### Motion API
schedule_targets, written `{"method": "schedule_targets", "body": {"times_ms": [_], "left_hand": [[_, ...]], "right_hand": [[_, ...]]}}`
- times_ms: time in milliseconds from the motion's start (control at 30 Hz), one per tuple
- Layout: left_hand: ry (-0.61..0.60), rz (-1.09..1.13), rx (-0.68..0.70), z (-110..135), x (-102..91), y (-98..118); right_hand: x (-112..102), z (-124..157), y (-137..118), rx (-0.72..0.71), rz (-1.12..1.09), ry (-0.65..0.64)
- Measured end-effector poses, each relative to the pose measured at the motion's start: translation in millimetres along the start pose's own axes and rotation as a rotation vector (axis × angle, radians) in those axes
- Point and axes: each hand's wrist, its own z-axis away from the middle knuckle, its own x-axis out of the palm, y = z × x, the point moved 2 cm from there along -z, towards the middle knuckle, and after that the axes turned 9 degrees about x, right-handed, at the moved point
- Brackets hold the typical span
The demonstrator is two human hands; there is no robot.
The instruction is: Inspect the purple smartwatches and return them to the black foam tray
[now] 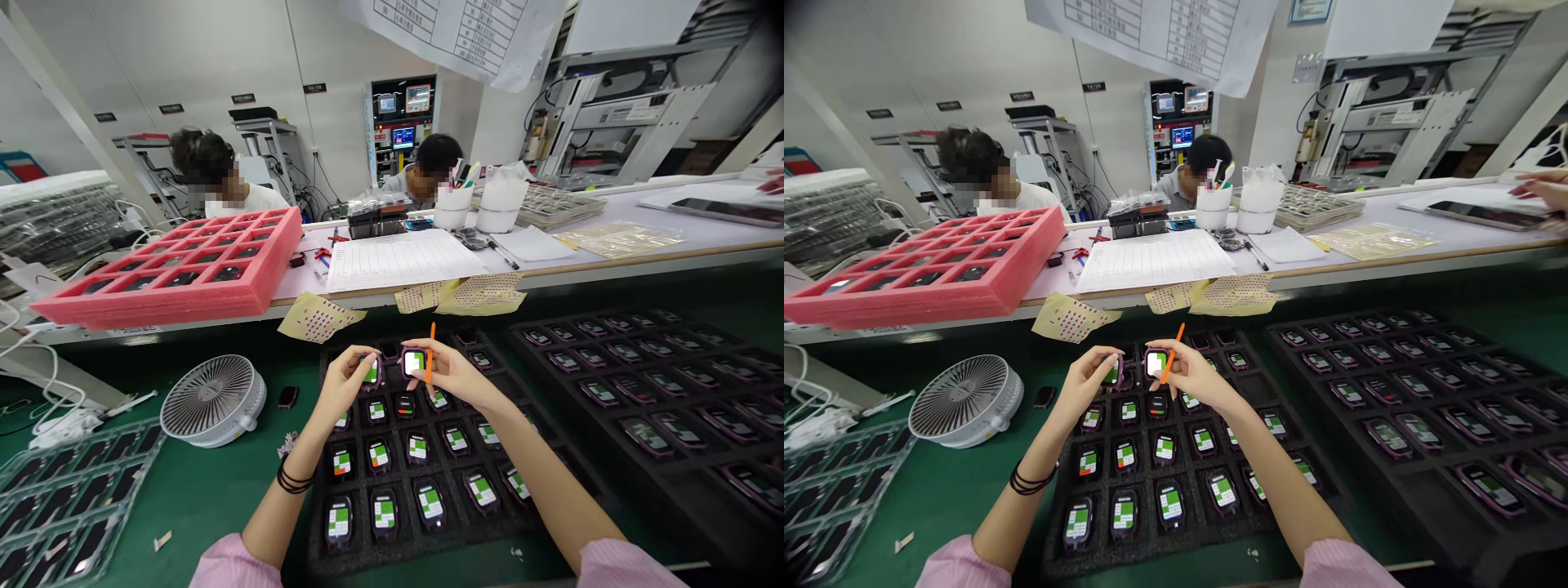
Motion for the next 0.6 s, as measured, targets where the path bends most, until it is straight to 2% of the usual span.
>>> {"method": "schedule_targets", "body": {"times_ms": [133,267,600], "left_hand": [[-0.023,0.005,0.021,0.0,1.0,0.0],[-0.06,0.018,0.042,0.6,2.5,-1.0],[-0.166,-0.159,0.05,3.4,4.3,-2.5]], "right_hand": [[-0.6,-1.9,1.8,-0.007,-0.007,0.019],[-1.6,-4.2,3.3,-0.005,-0.039,0.123],[-4.9,-7.1,5.7,0.037,-0.086,0.247]]}}
